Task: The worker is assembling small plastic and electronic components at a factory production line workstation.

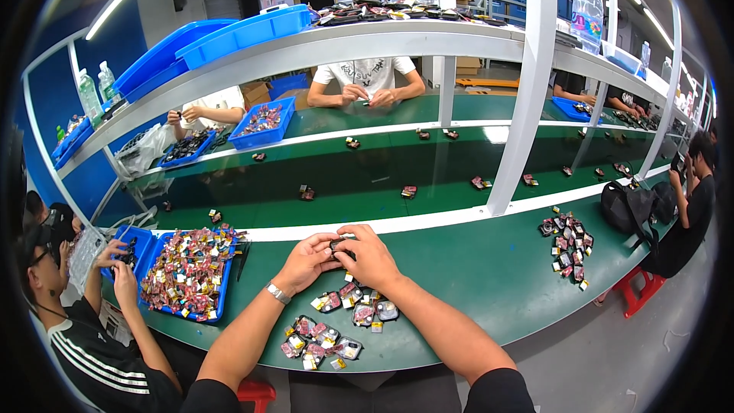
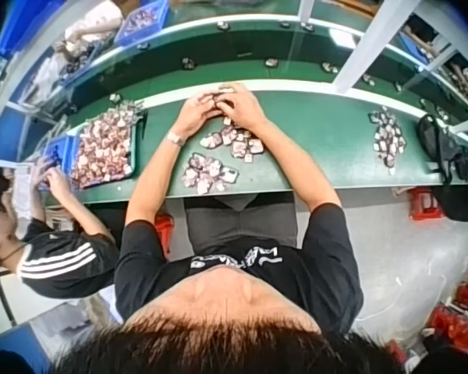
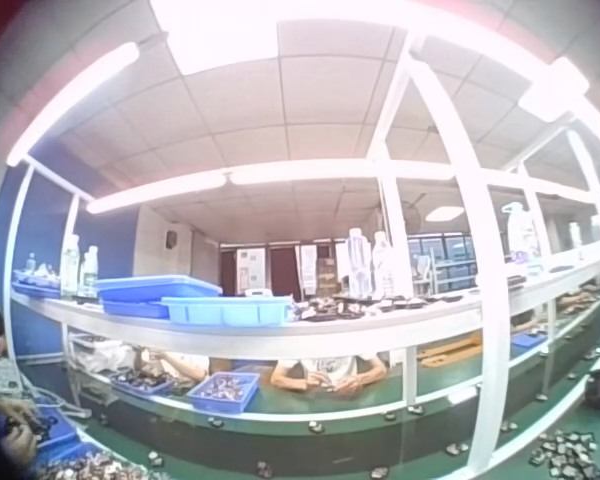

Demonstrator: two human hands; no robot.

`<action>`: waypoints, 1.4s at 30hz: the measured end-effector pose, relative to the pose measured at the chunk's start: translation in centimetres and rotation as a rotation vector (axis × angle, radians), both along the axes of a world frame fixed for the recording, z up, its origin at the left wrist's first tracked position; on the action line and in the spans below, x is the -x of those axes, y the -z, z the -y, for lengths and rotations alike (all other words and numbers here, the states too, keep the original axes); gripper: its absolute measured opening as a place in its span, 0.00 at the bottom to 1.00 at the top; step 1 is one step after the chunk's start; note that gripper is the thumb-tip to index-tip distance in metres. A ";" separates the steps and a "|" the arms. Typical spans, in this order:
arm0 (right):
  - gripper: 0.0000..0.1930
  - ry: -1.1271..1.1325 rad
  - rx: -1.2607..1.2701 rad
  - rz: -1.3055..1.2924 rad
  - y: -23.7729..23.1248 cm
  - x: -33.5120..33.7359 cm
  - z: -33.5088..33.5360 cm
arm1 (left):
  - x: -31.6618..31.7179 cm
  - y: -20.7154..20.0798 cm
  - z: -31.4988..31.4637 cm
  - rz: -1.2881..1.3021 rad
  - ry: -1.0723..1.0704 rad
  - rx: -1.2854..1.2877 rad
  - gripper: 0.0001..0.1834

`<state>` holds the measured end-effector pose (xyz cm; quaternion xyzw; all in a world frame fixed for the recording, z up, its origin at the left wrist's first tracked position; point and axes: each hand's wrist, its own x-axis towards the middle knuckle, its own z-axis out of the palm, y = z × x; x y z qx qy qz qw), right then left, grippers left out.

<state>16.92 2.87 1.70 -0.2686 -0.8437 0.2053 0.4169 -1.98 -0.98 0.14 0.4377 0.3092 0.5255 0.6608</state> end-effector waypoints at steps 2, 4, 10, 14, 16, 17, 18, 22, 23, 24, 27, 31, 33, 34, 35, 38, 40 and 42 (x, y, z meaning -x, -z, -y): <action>0.05 -0.019 0.002 -0.011 0.0 0.0 0.0 | 0.0 0.0 -0.1 0.013 0.002 -0.003 0.18; 0.06 -0.020 0.008 -0.019 0.2 0.0 0.0 | 0.1 0.0 -0.1 0.025 0.011 -0.002 0.18; 0.06 0.022 0.084 -0.049 0.6 0.4 0.1 | 0.3 0.4 -0.2 0.041 0.007 0.025 0.16; 0.06 0.069 0.066 -0.073 1.1 0.9 0.3 | 0.4 0.7 -0.3 0.039 -0.009 0.026 0.16; 0.06 0.052 0.118 -0.106 1.7 0.9 0.1 | 0.2 0.6 -0.2 0.042 -0.020 0.029 0.15; 0.07 0.033 0.171 -0.139 1.9 0.8 -0.1 | 0.2 0.6 -0.3 0.043 -0.018 0.029 0.15; 0.07 0.032 0.170 -0.139 1.9 0.8 -0.3 | 0.2 0.5 -0.3 0.045 -0.014 0.030 0.15; 0.07 0.010 0.234 -0.096 1.8 0.8 -0.5 | 0.1 0.7 -0.2 0.041 -0.032 0.015 0.16; 0.08 0.023 0.209 -0.080 1.7 0.8 -0.4 | 0.1 0.7 -0.2 0.041 -0.033 0.015 0.16; 0.08 0.024 0.209 -0.081 1.6 0.8 -0.3 | 0.2 0.6 -0.1 0.053 -0.040 0.016 0.16; 0.08 0.030 0.179 -0.083 1.4 0.7 -0.1 | -0.1 0.3 0.0 0.056 -0.042 0.010 0.15; 0.07 0.010 0.128 -0.094 1.0 0.9 0.2 | 0.1 0.6 -0.2 -0.006 -0.069 -0.014 0.15; 0.08 -0.003 0.100 -0.060 0.6 0.8 0.4 | 0.1 0.6 0.0 -0.005 -0.087 -0.012 0.16; 0.08 -0.001 0.097 -0.059 0.7 0.7 0.4 | -0.1 0.5 0.0 -0.005 -0.106 -0.009 0.16; 0.09 0.004 0.077 -0.049 0.8 0.6 0.4 | -0.3 0.3 0.1 -0.005 -0.105 -0.012 0.16; 0.08 0.075 0.012 -0.096 0.8 1.1 0.2 | -0.8 -0.2 0.2 0.009 -0.111 0.004 0.14; 0.07 0.078 0.161 -0.212 0.6 1.5 0.3 | -0.7 0.0 0.0 0.000 -0.109 0.022 0.16; 0.06 0.087 0.095 -0.235 0.6 1.8 0.4 | -0.5 0.0 0.1 0.003 -0.115 0.024 0.16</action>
